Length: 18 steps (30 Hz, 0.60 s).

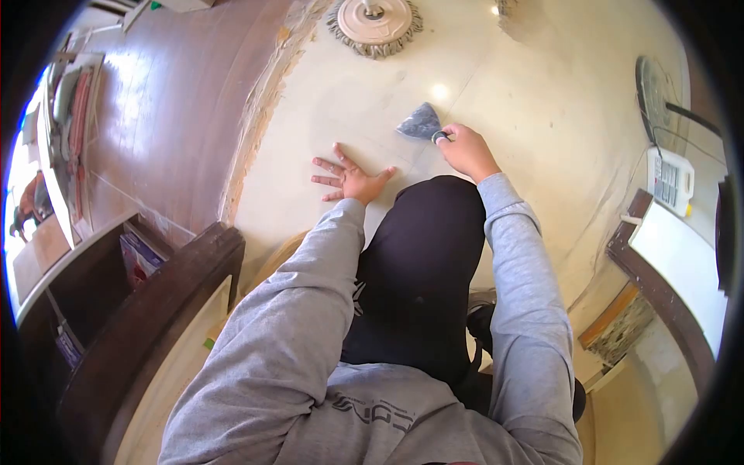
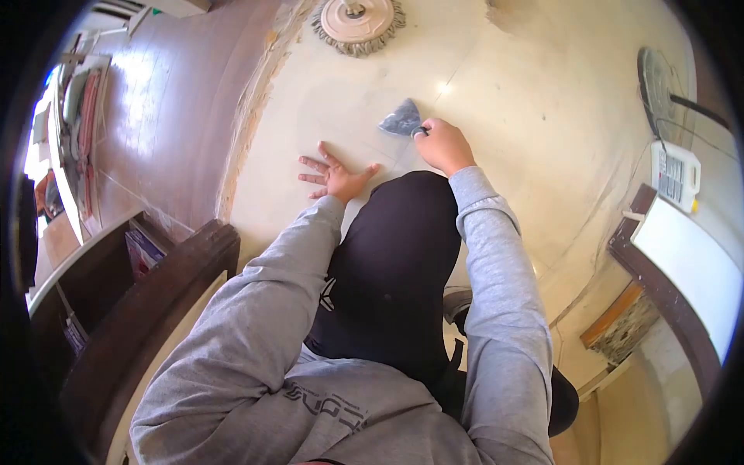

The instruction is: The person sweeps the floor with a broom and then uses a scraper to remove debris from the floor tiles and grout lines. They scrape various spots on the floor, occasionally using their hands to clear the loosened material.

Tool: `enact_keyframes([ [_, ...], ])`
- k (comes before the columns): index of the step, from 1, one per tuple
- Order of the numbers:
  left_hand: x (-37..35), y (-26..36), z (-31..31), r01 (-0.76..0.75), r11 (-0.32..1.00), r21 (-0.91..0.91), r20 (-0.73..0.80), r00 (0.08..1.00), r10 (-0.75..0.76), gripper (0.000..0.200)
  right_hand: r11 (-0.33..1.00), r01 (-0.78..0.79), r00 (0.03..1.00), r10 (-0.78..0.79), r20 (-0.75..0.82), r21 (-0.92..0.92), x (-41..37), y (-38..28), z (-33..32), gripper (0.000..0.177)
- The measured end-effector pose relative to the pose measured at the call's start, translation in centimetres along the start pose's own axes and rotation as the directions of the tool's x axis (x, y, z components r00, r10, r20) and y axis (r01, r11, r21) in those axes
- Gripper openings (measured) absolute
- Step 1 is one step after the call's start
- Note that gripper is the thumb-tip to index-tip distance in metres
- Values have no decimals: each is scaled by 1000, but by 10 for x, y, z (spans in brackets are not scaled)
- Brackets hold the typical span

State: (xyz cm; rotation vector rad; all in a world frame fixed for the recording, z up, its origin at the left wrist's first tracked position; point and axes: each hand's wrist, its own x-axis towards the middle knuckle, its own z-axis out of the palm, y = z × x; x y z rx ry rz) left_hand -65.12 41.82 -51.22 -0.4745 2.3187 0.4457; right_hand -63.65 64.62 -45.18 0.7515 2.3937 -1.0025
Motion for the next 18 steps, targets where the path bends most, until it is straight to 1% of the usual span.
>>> enact_keyframes([
  [1, 1, 0, -1, -12, 1000, -10, 0, 1000, 12, 152, 998, -35, 999, 33, -42, -49, 2, -4, -2, 35],
  [2, 0, 1, -4, -1, 999, -36, -6, 1000, 1, 152, 997, -15, 999, 12, -37, -69, 7, -6, -4, 35],
  [3, -1, 2, -6, 5, 1000, -25, 11, 1000, -5, 152, 990, -127, 990, 123, 64, 62, 13, -5, -2, 34],
  [4, -1, 2, -8, 12, 1000, -13, 26, 1000, -12, 151, 952, -250, 959, 219, 179, 178, 19, -4, 2, 33],
  [5, 0, 1, -8, 29, 999, -37, 16, 999, -29, 151, 960, -229, 962, 198, 186, 159, 25, 2, 11, 33],
  [6, 1, 0, -7, 19, 1000, -16, 14, 1000, -18, 150, 907, -282, 940, 197, 278, 314, 27, 10, 23, 32],
  [7, 1, -3, -5, 6, 1000, 11, 17, 1000, -6, 150, 821, -350, 911, 186, 367, 452, 27, 21, 35, 31],
  [8, 1, -5, -3, 15, 1000, -1, 14, 1000, -15, 150, 766, -420, 887, 234, 398, 487, 21, 19, 47, 36],
  [9, 1, -6, -2, -10, 1000, -30, 0, 1000, 10, 148, 774, -414, 888, 227, 400, 479, 15, 17, 61, 36],
  [11, 4, -9, 1, -38, 997, -68, -26, 999, 37, 147, 545, -482, 861, 150, 486, 686, 5, 10, 88, 32],
  [12, 9, -11, 5, -53, 996, -75, -46, 998, 49, 143, 552, -472, 865, 141, 481, 687, 4, 4, 96, 32],
  [13, 10, -15, 9, -67, 995, -79, -62, 996, 62, 139, 518, -497, 841, 89, 534, 696, 0, 0, 103, 30],
  [14, 5, -17, 6, -66, 994, -86, -69, 996, 60, 139, 486, -525, 810, 34, 585, 699, -4, -2, 110, 27],
  [15, 0, -13, -4, -67, 986, -153, -69, 996, 57, 125, 494, -513, 815, 24, 579, 702, -6, -12, 111, 27],
  [16, -1, -11, -11, -74, 974, -215, -65, 996, 62, 113, 487, -479, 842, 22, 538, 730, -8, -19, 109, 25],
  [17, 5, -18, -10, -79, 974, -214, -63, 996, 67, 113, 479, -454, 864, 30, 503, 751, -14, -23, 111, 23],
  [18, 17, -28, -8, -299, 922, -248, -76, 954, 289, 98, 503, -440, 873, 44, 486, 744, -14, -24, 118, 21],
])
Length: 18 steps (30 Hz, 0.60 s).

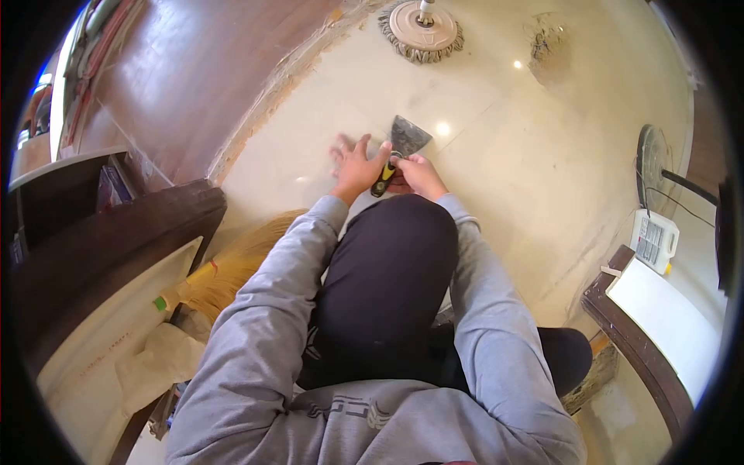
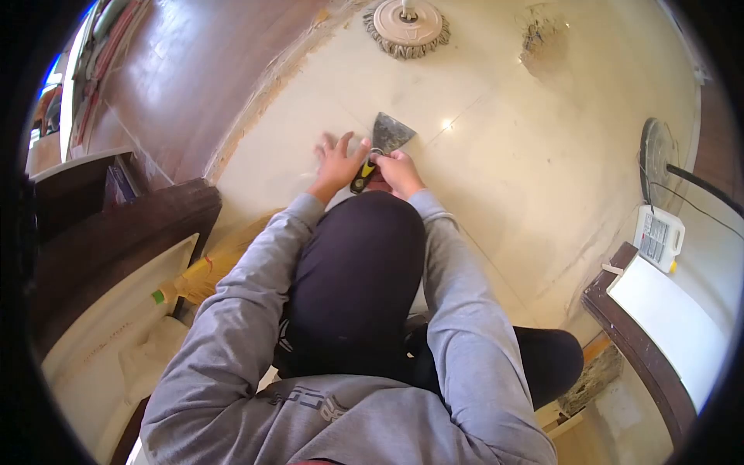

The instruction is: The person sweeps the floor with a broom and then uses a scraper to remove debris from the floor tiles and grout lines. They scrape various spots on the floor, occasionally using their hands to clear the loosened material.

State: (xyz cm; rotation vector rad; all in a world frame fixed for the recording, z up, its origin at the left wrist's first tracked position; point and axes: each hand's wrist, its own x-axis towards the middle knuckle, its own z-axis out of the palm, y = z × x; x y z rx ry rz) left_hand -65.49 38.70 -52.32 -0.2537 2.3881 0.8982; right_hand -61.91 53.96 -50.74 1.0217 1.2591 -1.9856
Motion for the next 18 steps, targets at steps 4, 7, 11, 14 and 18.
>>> enact_keyframes([
  [4, -23, 32, -24, -306, 943, -128, 7, 951, 309, 68, 998, 36, 985, -28, 171, -44, 8, 14, 8, 20],
  [7, -12, 35, -33, -371, 928, 10, 85, 925, 369, 56, 999, -15, 985, 8, 174, 40, -17, 4, 15, 22],
  [11, 5, 7, -35, -449, 841, 301, 194, 892, 407, 39, 801, 357, 909, -416, -18, -480, -22, 24, -41, 21],
  [14, -10, 19, -58, -420, 819, 390, 252, 904, 344, 44, 398, 304, 606, -782, -147, -866, -18, 40, -99, 27],
  [18, -16, 16, -67, -491, 710, 506, 365, 867, 339, 51, 148, 109, 391, -916, -95, -983, -38, 45, -134, 32],
])
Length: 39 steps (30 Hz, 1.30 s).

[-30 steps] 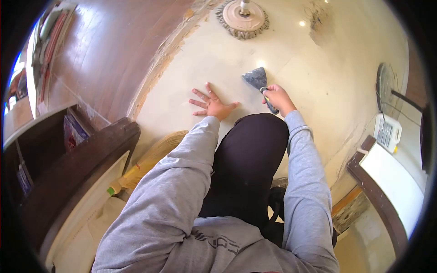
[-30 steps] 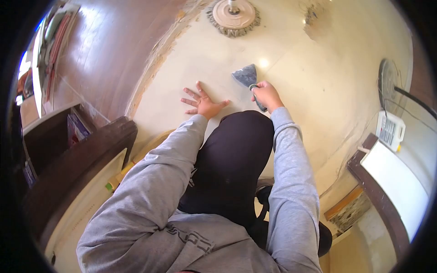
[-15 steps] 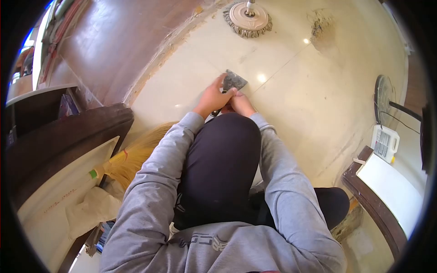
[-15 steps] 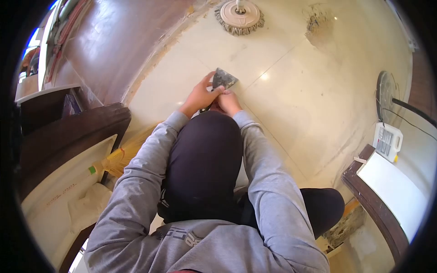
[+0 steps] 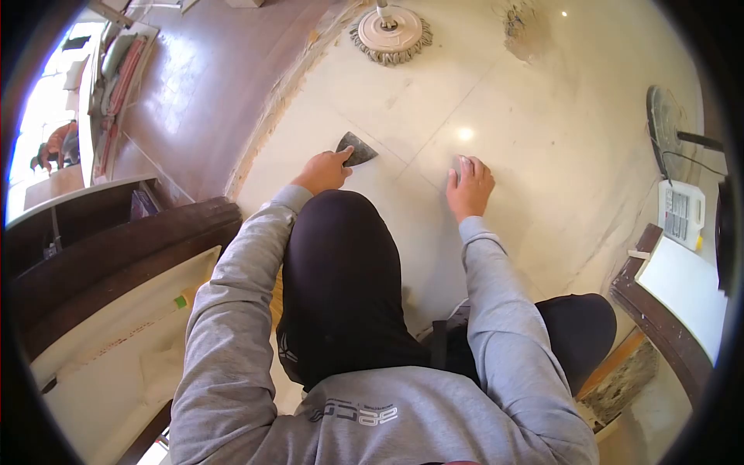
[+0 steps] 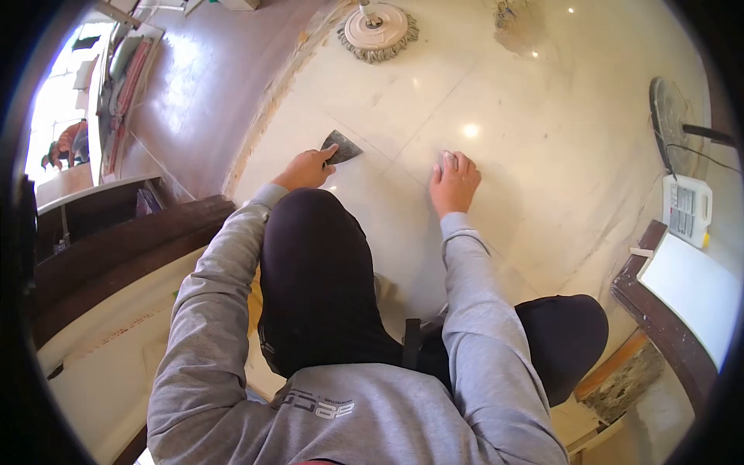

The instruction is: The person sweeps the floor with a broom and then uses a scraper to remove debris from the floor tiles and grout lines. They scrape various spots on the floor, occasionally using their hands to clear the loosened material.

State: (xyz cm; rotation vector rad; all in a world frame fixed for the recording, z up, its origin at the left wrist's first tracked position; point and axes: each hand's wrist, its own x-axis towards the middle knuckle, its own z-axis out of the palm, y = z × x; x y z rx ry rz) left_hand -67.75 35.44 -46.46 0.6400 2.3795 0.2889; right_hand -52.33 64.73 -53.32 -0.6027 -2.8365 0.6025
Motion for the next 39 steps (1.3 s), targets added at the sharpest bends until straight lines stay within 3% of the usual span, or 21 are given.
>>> enact_keyframes([
  [5, 19, 6, -4, -36, 978, 205, -59, 997, 48, 53, 999, 16, 1000, -16, -13, -50, -9, 6, 4, 36],
  [8, 34, 35, -20, 27, 962, 273, 31, 999, -36, 56, 998, 0, 999, -3, -42, -66, -13, 6, 14, 39],
  [12, 69, 38, -3, 40, 977, 210, -26, 999, -35, 53, 990, -71, 997, 71, -4, -123, -13, 3, 25, 42],
  [14, 85, 38, 2, 10, 978, 207, -130, 991, 18, 54, 987, -86, 995, 91, 36, -134, -12, 1, 20, 43],
  [18, 69, 44, -6, 87, 974, 208, -27, 996, -84, 55, 987, -95, 993, 103, 54, -131, -10, 3, 24, 46],
  [22, 75, 37, -7, 24, 978, 209, 28, 999, -31, 54, 983, -94, 993, 103, 54, -155, -12, 0, 25, 46],
  [24, 100, 43, -13, -1, 995, 103, -57, 998, 7, 55, 980, -95, 991, 111, 81, -177, -9, 0, 23, 47],
  [28, 85, 40, -10, 4, 985, 173, -70, 998, 8, 55, 982, -111, 989, 125, 78, -155, -3, 4, 25, 47],
  [31, 81, 38, -5, 2, 978, 210, 25, 1000, -8, 55, 982, -123, 984, 140, 114, -144, -14, 3, 25, 48],
  [33, 104, 52, -14, 8, 988, 155, -65, 998, 2, 55, 979, -103, 988, 121, 98, -174, -9, 2, 23, 48],
  [35, 103, 59, -16, 64, 990, 122, -35, 998, -61, 56, 978, -108, 986, 128, 104, -176, -13, 4, 24, 48],
  [37, 92, 52, -6, 1, 978, 207, -25, 1000, 5, 55, 980, -102, 989, 118, 85, -172, -1, 5, 25, 48],
  [39, 81, 57, -8, -69, 981, 180, 15, 998, 67, 55, 981, -127, 984, 142, 105, -145, -9, 4, 25, 48],
])
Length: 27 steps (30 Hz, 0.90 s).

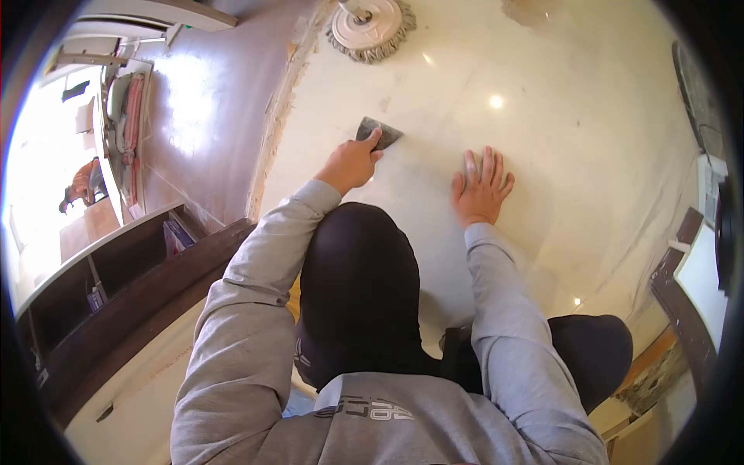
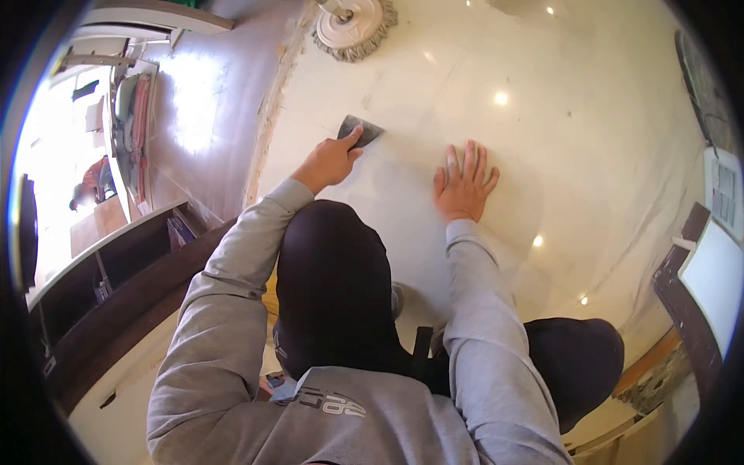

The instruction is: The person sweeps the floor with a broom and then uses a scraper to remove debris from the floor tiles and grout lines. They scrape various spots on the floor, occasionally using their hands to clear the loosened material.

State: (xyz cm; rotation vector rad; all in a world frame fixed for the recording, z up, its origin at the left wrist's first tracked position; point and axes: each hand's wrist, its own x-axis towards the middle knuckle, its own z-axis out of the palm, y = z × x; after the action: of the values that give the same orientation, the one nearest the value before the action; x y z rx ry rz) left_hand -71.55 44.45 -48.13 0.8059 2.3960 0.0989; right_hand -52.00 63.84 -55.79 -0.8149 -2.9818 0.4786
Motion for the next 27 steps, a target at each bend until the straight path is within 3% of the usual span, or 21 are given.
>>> enact_keyframes([
  [6, 22, 2, 5, 126, 991, -45, 26, 992, -125, 59, 1000, 5, 1000, -5, 16, 7, -1, 1, -2, 49],
  [8, -2, 1, 12, 13, 1000, 4, 40, 999, -13, 59, 1000, 12, 1000, -12, 3, 7, 8, 0, -1, 49],
  [13, 26, 30, -18, 240, 951, -194, 94, 970, -225, 59, 999, 13, 1000, -13, 13, -35, 1, 1, -4, 48],
  [14, 26, 26, -12, 232, 954, -192, 91, 972, -219, 59, 1000, 3, 1000, -3, 16, -26, 1, 2, -3, 48],
  [17, 9, 7, 16, -31, 999, 14, -47, 998, 32, 60, 1000, 14, 1000, -13, -25, 8, 8, 2, 0, 48],
  [18, 14, 6, 16, -34, 999, 15, -36, 999, 34, 60, 999, 14, 1000, -13, -26, 31, 0, 2, 0, 47],
  [20, 17, 12, 6, 86, 984, -155, 50, 996, -79, 58, 1000, 0, 1000, 0, 12, 5, -5, 2, -2, 48],
  [21, 16, 52, -41, 363, 896, -258, 279, 915, -290, 58, 1000, 4, 1000, -3, 13, -23, 0, 0, -4, 48],
  [22, 18, 42, -30, 361, 896, -258, 272, 917, -292, 58, 1000, 6, 1000, -6, 6, -20, 1, 1, -3, 48],
  [24, 25, 13, -1, 74, 993, -91, 7, 997, -74, 58, 1000, -3, 1000, 3, 11, -4, 0, 1, -1, 49],
  [26, 11, 19, -13, 51, 993, -102, 29, 998, -48, 59, 1000, -1, 1000, 1, -16, 12, 5, 4, 3, 49],
  [27, 1, 24, -20, 114, 984, -137, 105, 989, -100, 60, 999, -2, 1000, 2, -10, 33, 0, 3, 3, 50],
])
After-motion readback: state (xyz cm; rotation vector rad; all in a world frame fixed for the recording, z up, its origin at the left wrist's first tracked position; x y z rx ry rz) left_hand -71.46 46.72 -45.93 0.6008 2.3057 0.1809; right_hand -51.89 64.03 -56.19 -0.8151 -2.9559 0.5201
